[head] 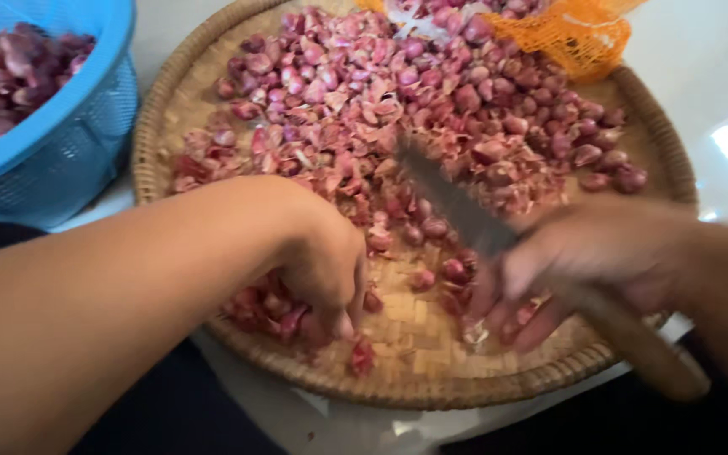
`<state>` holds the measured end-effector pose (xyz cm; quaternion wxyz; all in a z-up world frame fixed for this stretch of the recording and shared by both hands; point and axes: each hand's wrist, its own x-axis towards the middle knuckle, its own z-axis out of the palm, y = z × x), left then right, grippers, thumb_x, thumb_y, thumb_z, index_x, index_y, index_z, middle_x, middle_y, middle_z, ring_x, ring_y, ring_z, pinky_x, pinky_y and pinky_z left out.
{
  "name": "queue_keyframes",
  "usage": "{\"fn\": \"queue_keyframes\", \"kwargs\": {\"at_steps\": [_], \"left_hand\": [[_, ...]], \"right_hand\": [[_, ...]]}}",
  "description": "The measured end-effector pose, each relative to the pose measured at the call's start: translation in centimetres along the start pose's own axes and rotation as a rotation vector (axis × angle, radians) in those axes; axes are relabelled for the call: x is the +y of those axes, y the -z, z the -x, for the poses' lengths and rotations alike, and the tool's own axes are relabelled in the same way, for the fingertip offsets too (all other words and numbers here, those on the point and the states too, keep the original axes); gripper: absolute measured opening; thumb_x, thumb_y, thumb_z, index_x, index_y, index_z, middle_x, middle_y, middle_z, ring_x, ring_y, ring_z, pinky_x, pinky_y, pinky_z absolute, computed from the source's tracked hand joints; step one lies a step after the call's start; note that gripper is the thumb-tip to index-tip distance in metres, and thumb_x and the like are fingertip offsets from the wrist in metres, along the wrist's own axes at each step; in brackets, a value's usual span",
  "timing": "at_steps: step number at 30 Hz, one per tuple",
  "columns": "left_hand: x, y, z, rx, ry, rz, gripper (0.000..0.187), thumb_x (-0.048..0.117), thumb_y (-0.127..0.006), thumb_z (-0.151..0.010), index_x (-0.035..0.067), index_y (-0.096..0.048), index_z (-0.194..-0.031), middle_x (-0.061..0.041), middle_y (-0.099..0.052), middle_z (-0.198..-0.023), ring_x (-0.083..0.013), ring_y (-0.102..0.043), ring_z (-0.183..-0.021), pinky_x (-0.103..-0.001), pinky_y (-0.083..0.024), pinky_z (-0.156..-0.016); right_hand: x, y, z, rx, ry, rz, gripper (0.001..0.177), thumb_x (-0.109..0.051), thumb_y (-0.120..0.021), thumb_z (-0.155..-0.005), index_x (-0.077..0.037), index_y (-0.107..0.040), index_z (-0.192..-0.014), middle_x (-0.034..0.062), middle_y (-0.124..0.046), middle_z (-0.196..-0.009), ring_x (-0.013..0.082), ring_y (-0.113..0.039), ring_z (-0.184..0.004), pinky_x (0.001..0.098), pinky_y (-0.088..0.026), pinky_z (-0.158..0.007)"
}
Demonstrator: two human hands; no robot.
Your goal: The person peels small red shallots one by one using a knife, removing the outer skins and placing the peeled shallots on a woven tray. The peeled skins accumulate on the tray as the task continues.
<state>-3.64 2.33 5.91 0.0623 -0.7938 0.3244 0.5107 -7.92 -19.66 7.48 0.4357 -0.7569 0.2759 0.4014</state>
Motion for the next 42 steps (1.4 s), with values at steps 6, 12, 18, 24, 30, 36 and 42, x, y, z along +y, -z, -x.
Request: {"fn": "queue_keyframes", "kwargs": {"at_steps": [6,12,18,24,30,36,42], "left_hand": [[-4.6,1.2,-6.9,0.806,0.076,-0.208,0.034,0.026,-0.082,-0.082,0.003,-0.074,-0.107,-0.022,-0.070,-0.109,-0.0390,-0.068,-0.102,-0.046,-0.056,-0.090],[-6.5,0.9,-5.2,1.388,0.203,-0.019,0.038,0.012,-0.080,-0.063,0.007,-0.080,-0.101,-0.025,-0.073,-0.102,-0.0378,-0.072,-0.092,-0.044,-0.059,-0.082],[-2.9,0.1,-1.3,0.048,0.107,0.397,0.030,0.022,-0.080,-0.073,0.007,-0.087,-0.099,-0.015,-0.084,-0.096,-0.0281,-0.077,-0.083,-0.044,-0.059,-0.073],[-3.3,0.7,-4.1,0.590,-0.027,0.056,0.035,0.018,-0.079,-0.072,0.011,-0.083,-0.106,-0.016,-0.077,-0.107,-0.0328,-0.071,-0.096,-0.046,-0.056,-0.082],[-6.3,0.7,-4.6,1.100,-0.125,-0.138,0.043,0.015,-0.077,-0.070,0.015,-0.078,-0.113,-0.018,-0.071,-0.118,-0.0376,-0.065,-0.110,-0.049,-0.053,-0.091],[-5.9,0.6,-2.0,0.942,0.427,0.084,0.033,0.034,-0.082,-0.082,0.012,-0.079,-0.108,-0.017,-0.071,-0.102,-0.0344,-0.069,-0.100,-0.045,-0.055,-0.092],[-7.3,-2.1,-4.5,-0.184,0.635,0.472,0.033,0.033,-0.067,-0.093,0.003,-0.071,-0.105,-0.001,-0.072,-0.085,-0.0205,-0.065,-0.069,-0.039,-0.058,-0.076]], "right_hand": [[0.1,-0.7,-2.5,0.157,0.291,-0.334,0.037,0.007,-0.059,-0.089,-0.003,-0.064,-0.125,0.0132,-0.067,-0.115,0.0208,-0.064,-0.099,0.0350,-0.050,-0.091],[-0.6,0.3,-0.8,0.342,0.509,-0.562,0.030,0.006,-0.053,-0.091,0.003,-0.063,-0.119,0.0110,-0.069,-0.125,0.0178,-0.068,-0.107,0.0336,-0.053,-0.092],[-0.9,-1.4,0.4,-0.161,0.224,-0.206,0.030,-0.004,-0.060,-0.090,0.010,-0.069,-0.114,0.0269,-0.075,-0.102,0.0375,-0.068,-0.086,0.0514,-0.055,-0.080],[1.0,-5.3,-3.6,-0.206,0.579,0.056,0.037,0.003,-0.067,-0.087,0.002,-0.073,-0.124,0.0179,-0.076,-0.101,0.0254,-0.066,-0.095,0.0360,-0.050,-0.084],[-0.3,-1.1,-3.4,0.277,0.429,-0.395,0.025,-0.007,-0.061,-0.093,-0.008,-0.072,-0.116,0.0077,-0.064,-0.124,0.0196,-0.058,-0.109,0.0324,-0.050,-0.091],[-2.0,0.7,0.0,0.292,0.552,-0.599,0.035,0.006,-0.053,-0.091,-0.004,-0.064,-0.123,0.0118,-0.062,-0.138,0.0256,-0.068,-0.119,0.0443,-0.053,-0.099],[-2.4,-0.6,0.9,0.118,0.026,-0.042,0.026,0.008,-0.052,-0.093,0.009,-0.062,-0.117,0.0253,-0.069,-0.121,0.0356,-0.074,-0.109,0.0467,-0.055,-0.095]]}}
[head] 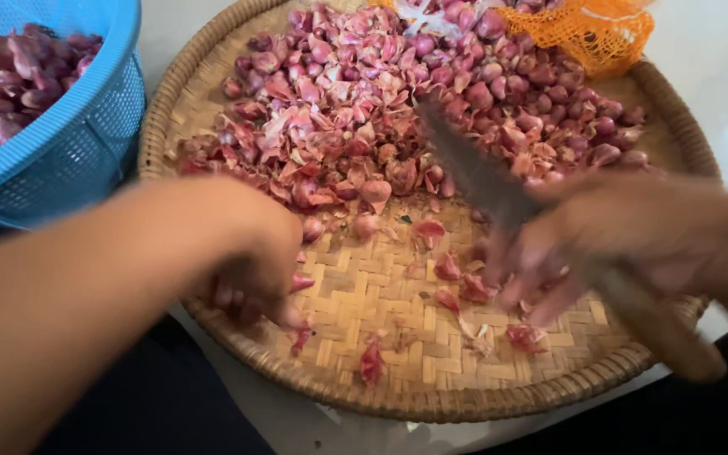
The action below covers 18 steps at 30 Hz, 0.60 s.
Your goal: The person peels small red shallots one by one using a knife, removing the outer skins and placing the peeled shallots on a woven tray. The peeled skins accumulate on the tray as the task continues.
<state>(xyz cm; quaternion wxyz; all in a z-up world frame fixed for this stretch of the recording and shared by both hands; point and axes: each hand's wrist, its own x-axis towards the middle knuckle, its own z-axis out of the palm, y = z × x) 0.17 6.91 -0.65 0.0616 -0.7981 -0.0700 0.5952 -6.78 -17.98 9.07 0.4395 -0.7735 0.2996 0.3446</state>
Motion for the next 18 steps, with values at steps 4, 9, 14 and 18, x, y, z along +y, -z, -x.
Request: {"fn": "queue_keyframes", "kwargs": {"at_steps": [4,9,14,18], "left_hand": [[2.4,1.4,-3.0,0.003,-0.482,0.867,0.022,0.017,-0.071,-0.096,0.009,-0.056,-0.110,-0.004,-0.066,-0.095,-0.0162,-0.057,-0.060,-0.029,-0.055,-0.064],[3.8,0.1,-0.6,0.860,-1.006,0.757,0.034,-0.009,-0.060,-0.082,0.013,-0.069,-0.107,0.000,-0.074,-0.102,-0.0137,-0.079,-0.071,-0.040,-0.059,-0.050],[2.4,-0.1,5.8,1.202,-0.533,0.768,0.020,0.007,-0.072,-0.085,0.018,-0.076,-0.101,-0.013,-0.075,-0.100,-0.0262,-0.077,-0.084,-0.039,-0.063,-0.069],[0.5,-0.5,5.7,1.081,-0.287,0.422,0.017,0.018,-0.085,-0.075,0.016,-0.081,-0.091,-0.019,-0.074,-0.103,-0.0318,-0.073,-0.099,-0.041,-0.057,-0.091]], "right_hand": [[1.7,-1.4,-2.4,-0.153,0.097,0.049,0.025,0.005,-0.058,-0.089,0.004,-0.067,-0.113,0.0218,-0.075,-0.110,0.0294,-0.072,-0.101,0.0386,-0.058,-0.090],[2.5,-1.2,-4.2,-0.075,0.587,-0.411,0.031,0.007,-0.062,-0.096,0.000,-0.058,-0.127,0.0129,-0.060,-0.103,0.0267,-0.058,-0.094,0.0507,-0.055,-0.076],[2.5,-0.2,-3.0,0.116,0.379,-0.476,0.026,0.003,-0.057,-0.093,0.001,-0.066,-0.117,0.0142,-0.073,-0.117,0.0235,-0.074,-0.100,0.0367,-0.059,-0.079],[1.5,-1.9,-1.8,0.096,0.376,-0.432,0.025,0.002,-0.057,-0.093,0.002,-0.064,-0.116,0.0173,-0.072,-0.109,0.0216,-0.071,-0.085,0.0337,-0.057,-0.060]]}}
